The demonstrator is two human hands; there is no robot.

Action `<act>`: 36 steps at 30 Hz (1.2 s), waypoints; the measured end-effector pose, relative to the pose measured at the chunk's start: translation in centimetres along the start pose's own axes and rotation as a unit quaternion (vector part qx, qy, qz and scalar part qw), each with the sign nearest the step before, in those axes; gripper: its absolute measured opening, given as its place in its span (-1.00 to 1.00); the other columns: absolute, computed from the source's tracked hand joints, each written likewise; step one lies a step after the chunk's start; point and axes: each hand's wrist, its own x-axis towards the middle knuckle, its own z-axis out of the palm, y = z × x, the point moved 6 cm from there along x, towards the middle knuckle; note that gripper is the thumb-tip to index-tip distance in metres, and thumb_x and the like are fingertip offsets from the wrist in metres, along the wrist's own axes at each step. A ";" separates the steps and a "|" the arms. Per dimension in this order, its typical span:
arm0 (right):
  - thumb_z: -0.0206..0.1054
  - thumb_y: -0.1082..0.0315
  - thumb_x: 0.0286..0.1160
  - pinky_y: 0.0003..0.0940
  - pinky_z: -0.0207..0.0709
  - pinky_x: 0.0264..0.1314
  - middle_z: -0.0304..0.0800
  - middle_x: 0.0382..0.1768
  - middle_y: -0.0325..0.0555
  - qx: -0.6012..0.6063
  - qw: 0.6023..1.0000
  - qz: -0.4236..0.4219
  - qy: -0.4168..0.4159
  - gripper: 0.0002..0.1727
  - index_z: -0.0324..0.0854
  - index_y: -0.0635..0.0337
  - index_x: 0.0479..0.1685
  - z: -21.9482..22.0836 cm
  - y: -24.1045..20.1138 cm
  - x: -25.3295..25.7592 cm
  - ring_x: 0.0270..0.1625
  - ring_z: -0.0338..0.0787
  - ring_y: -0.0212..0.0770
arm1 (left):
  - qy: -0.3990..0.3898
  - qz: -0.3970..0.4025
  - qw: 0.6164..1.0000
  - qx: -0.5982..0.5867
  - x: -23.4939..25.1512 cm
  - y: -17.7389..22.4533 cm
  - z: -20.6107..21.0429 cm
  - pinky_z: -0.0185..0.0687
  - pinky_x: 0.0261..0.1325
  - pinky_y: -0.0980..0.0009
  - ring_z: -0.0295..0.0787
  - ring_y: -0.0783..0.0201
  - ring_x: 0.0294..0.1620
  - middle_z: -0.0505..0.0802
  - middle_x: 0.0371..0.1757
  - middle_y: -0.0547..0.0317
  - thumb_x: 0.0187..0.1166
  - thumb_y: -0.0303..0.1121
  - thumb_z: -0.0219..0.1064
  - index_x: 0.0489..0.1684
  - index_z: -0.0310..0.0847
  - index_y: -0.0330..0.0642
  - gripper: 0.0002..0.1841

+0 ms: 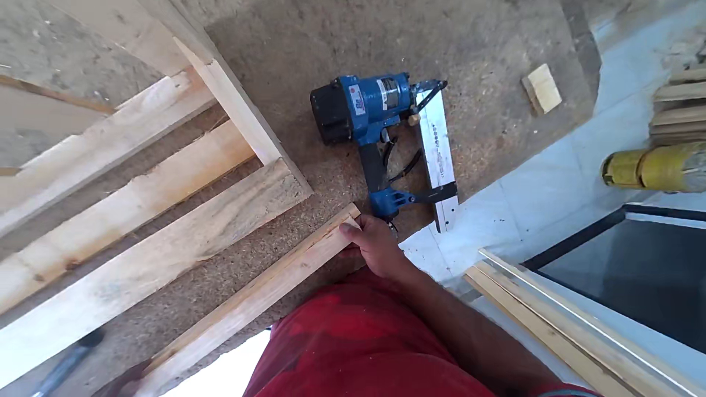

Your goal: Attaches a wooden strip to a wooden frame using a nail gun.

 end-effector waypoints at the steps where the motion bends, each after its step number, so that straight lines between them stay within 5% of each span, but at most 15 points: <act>1: 0.38 0.31 0.65 -0.05 0.90 -0.12 0.87 -0.13 0.16 0.002 1.000 0.001 -0.001 -0.70 0.53 0.38 0.09 0.0 0.1 0.0 -0.20 0.95 0.02 | 0.015 0.029 0.999 -0.007 0.2 -1.1 0.4 0.30 0.73 0.01 0.53 -0.06 0.65 0.69 0.53 -0.19 0.87 0.16 -0.26 0.61 0.51 -0.20 -0.28; 3: 0.38 0.32 0.65 -0.05 0.91 -0.12 0.87 -0.13 0.18 0.004 1.000 0.000 -0.002 -0.71 0.54 0.39 0.08 0.0 0.1 0.1 -0.19 0.95 0.03 | 0.055 0.111 0.991 -0.048 0.8 -0.1 0.2 0.33 0.69 -0.09 0.55 -0.13 0.61 0.68 0.53 -0.24 0.82 0.25 -0.24 0.66 0.47 -0.16 -0.24; 9: 0.37 0.34 0.63 -0.02 0.89 -0.16 0.85 -0.16 0.20 0.000 0.999 -0.037 -0.014 -0.72 0.53 0.41 0.05 -0.1 0.2 0.2 -0.23 0.93 0.05 | 0.184 0.264 0.944 -0.072 2.1 19.2 -1.4 0.62 0.42 -0.16 0.77 -0.03 0.40 0.80 0.42 -0.02 0.77 0.32 -0.29 0.54 0.60 -0.10 -0.19; 12: 0.38 0.33 0.62 -0.02 0.88 -0.18 0.85 -0.17 0.22 0.001 0.999 -0.035 -0.009 -0.71 0.51 0.41 0.05 0.0 0.3 0.2 -0.26 0.93 0.07 | 0.197 0.289 0.936 -0.037 3.3 24.3 -0.4 0.72 0.32 -0.12 0.81 0.04 0.35 0.81 0.43 0.10 0.78 0.27 -0.34 0.54 0.61 -0.03 -0.23; 24: 0.36 0.37 0.62 -0.03 0.87 -0.16 0.84 -0.16 0.22 0.016 0.999 -0.034 -0.033 -0.73 0.50 0.42 0.05 -0.2 0.1 0.3 -0.25 0.92 0.06 | 0.220 0.258 0.940 -0.025 4.2 24.9 0.0 0.78 -0.08 -0.16 0.94 0.01 0.00 0.91 0.22 0.14 0.76 0.32 -0.44 0.46 0.67 0.14 -0.20; 36: 0.35 0.32 0.67 -0.01 0.88 -0.13 0.84 -0.14 0.21 -0.019 0.999 -0.004 -0.026 -0.71 0.52 0.42 0.06 -0.1 -0.1 0.1 -0.21 0.93 0.06 | 0.242 0.260 0.934 -0.033 4.4 24.8 0.2 0.77 -0.09 -0.19 0.94 -0.02 -0.01 0.93 0.17 0.10 0.77 0.32 -0.39 0.42 0.72 0.14 -0.22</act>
